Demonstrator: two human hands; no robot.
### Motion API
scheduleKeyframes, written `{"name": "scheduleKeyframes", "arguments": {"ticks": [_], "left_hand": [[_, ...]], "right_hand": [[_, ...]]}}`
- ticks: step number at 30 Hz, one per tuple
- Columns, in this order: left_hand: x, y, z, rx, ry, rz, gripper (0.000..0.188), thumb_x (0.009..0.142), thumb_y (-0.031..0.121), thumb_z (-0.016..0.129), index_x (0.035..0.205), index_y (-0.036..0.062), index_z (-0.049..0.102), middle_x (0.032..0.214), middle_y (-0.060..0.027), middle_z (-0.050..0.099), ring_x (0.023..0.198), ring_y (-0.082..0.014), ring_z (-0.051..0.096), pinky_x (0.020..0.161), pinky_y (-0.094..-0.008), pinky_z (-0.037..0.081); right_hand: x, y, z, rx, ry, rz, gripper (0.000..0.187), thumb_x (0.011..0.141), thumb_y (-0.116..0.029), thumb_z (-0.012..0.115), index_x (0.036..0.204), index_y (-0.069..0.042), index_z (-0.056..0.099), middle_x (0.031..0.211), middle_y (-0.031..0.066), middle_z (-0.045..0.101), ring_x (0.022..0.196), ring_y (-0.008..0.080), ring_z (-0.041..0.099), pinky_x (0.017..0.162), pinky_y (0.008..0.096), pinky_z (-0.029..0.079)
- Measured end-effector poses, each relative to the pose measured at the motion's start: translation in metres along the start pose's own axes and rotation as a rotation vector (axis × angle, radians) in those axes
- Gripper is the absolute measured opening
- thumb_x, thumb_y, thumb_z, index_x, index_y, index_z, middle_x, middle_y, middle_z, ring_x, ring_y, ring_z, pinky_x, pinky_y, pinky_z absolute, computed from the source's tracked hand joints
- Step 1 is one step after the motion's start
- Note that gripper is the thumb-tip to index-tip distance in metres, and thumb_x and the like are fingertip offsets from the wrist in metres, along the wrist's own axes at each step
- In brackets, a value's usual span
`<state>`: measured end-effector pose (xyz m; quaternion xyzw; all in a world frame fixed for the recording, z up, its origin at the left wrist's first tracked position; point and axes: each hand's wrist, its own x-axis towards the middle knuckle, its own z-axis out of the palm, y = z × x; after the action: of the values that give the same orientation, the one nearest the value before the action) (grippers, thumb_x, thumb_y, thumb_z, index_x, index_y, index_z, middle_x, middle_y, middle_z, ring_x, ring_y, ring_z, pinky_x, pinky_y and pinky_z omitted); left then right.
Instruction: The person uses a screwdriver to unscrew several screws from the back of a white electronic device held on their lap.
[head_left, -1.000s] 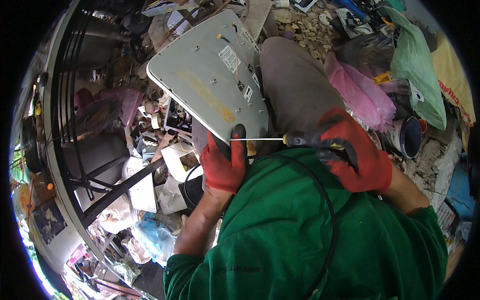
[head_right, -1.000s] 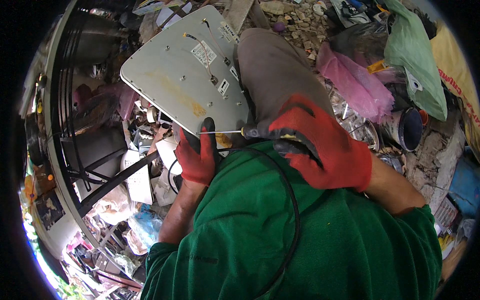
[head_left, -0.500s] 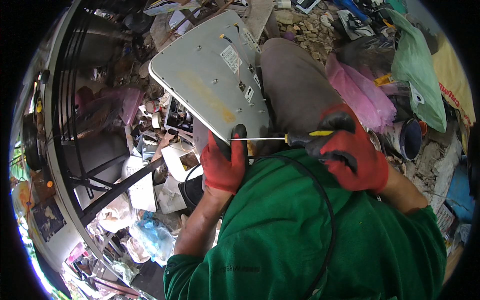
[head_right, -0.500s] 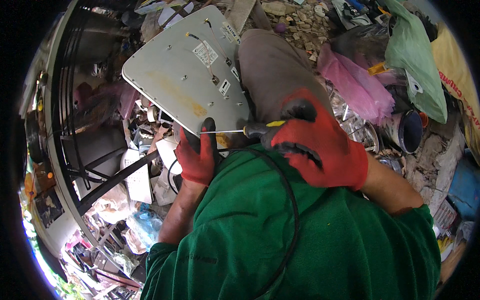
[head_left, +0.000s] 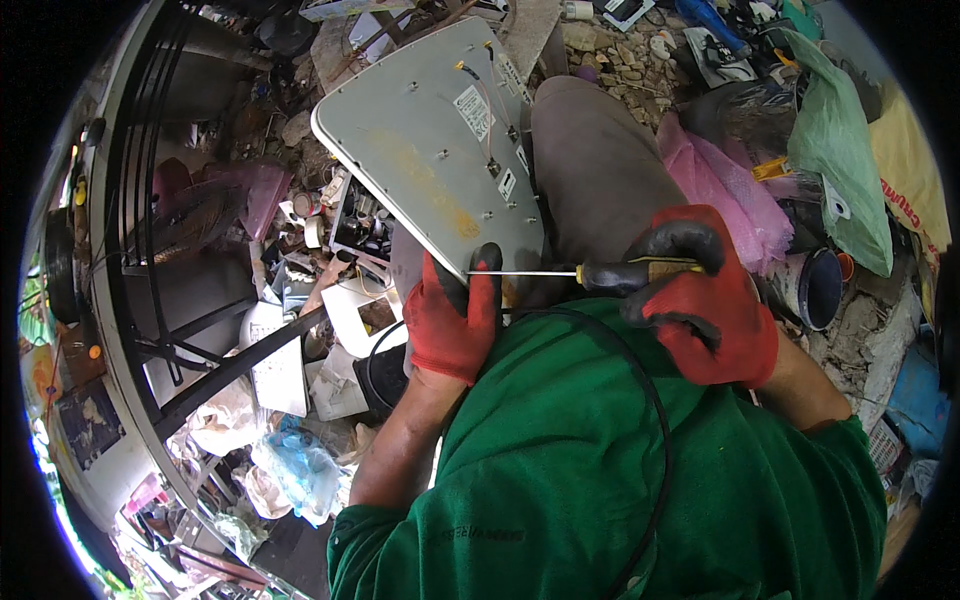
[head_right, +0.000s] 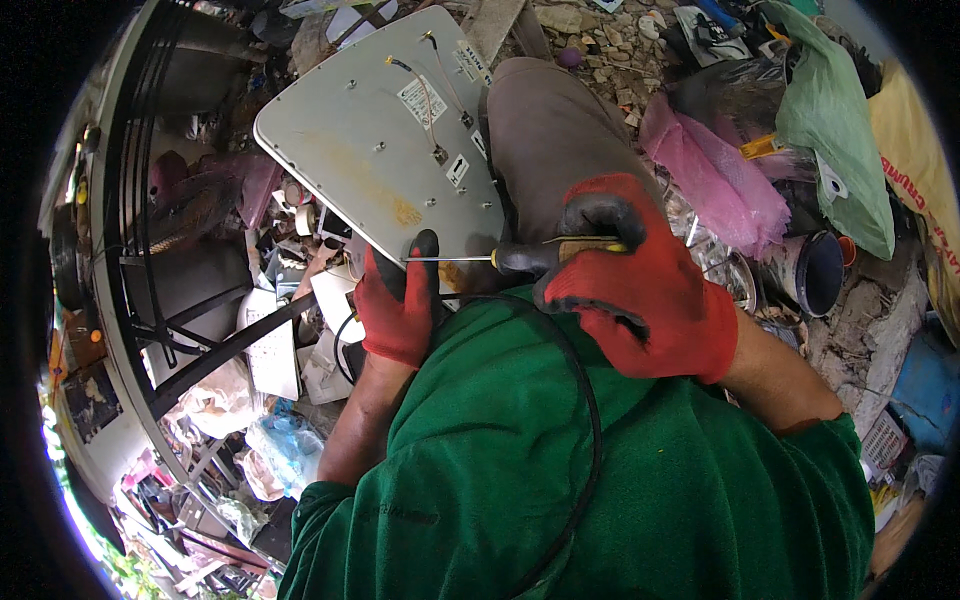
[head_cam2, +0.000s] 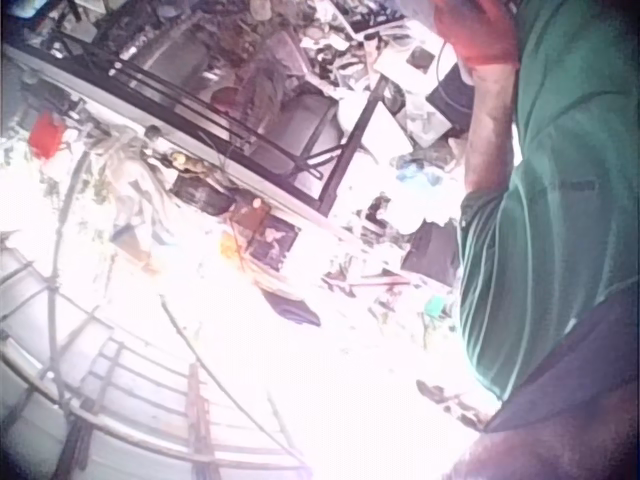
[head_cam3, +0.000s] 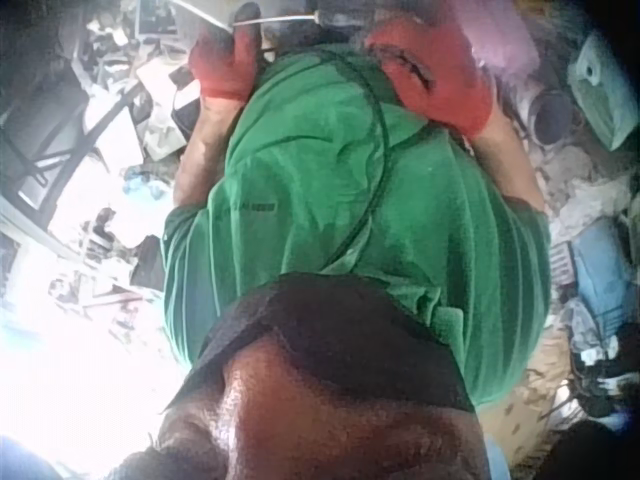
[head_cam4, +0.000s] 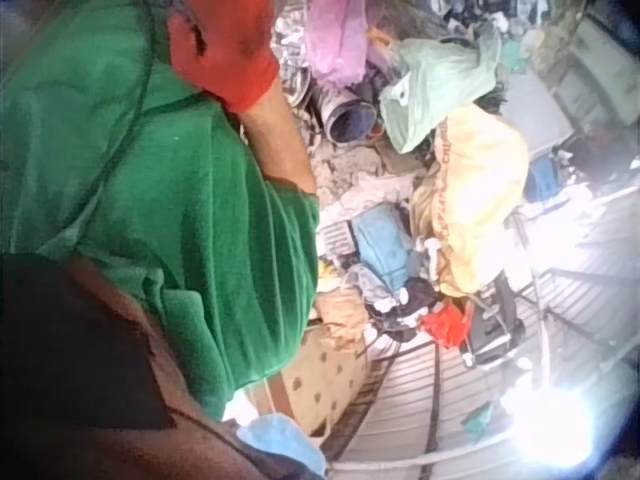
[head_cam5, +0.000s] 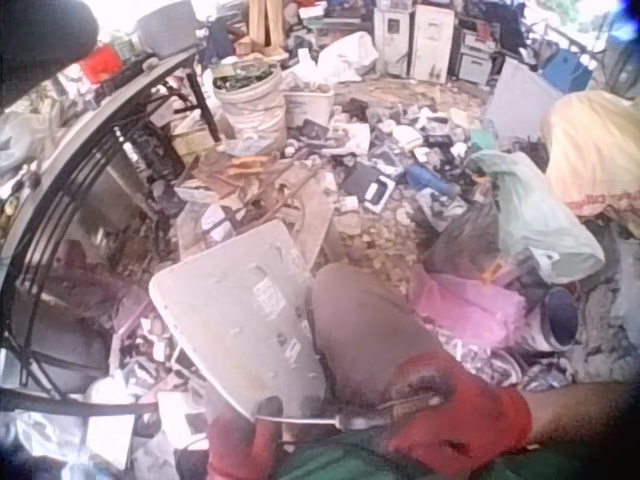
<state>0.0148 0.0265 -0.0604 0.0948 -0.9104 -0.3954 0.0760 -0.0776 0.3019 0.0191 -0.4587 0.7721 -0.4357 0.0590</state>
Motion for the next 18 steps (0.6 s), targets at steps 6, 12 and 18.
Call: {"name": "scheduleKeyframes", "arguments": {"ticks": [6, 12, 18], "left_hand": [[0.001, 0.011, -0.006, -0.038, -0.002, -0.064, 0.044, 0.092, 0.017, 0.068, 0.126, -0.0081, 0.056, 0.105, -0.0244, 0.072, 0.098, -0.0394, 0.071, 0.086, -0.0450, 0.053], [0.001, 0.011, -0.008, -0.046, -0.037, -0.084, 0.047, 0.091, 0.019, 0.069, 0.127, -0.0076, 0.056, 0.106, -0.0243, 0.072, 0.100, -0.0396, 0.070, 0.088, -0.0449, 0.053], [-0.005, 0.002, -0.013, 0.047, -0.020, -0.045, 0.065, 0.085, 0.024, 0.076, 0.134, -0.0080, 0.048, 0.101, -0.0243, 0.071, 0.091, -0.0421, 0.070, 0.079, -0.0465, 0.055]], "right_hand": [[0.007, -0.026, -0.006, 0.090, 0.005, 0.462, 0.050, 0.078, -0.006, 0.066, 0.126, -0.004, 0.053, 0.104, 0.0164, 0.059, 0.103, 0.0444, 0.055, 0.089, 0.0488, 0.048], [-0.001, 0.001, -0.004, 0.037, -0.051, 0.054, 0.047, 0.083, -0.012, 0.063, 0.128, -0.001, 0.054, 0.121, 0.0260, 0.054, 0.103, 0.0431, 0.058, 0.092, 0.0476, 0.047], [-0.002, -0.006, -0.002, 0.143, 0.007, 0.285, 0.053, 0.082, -0.012, 0.063, 0.132, -0.001, 0.052, 0.127, 0.0254, 0.056, 0.108, 0.0398, 0.060, 0.094, 0.0445, 0.048]]}}
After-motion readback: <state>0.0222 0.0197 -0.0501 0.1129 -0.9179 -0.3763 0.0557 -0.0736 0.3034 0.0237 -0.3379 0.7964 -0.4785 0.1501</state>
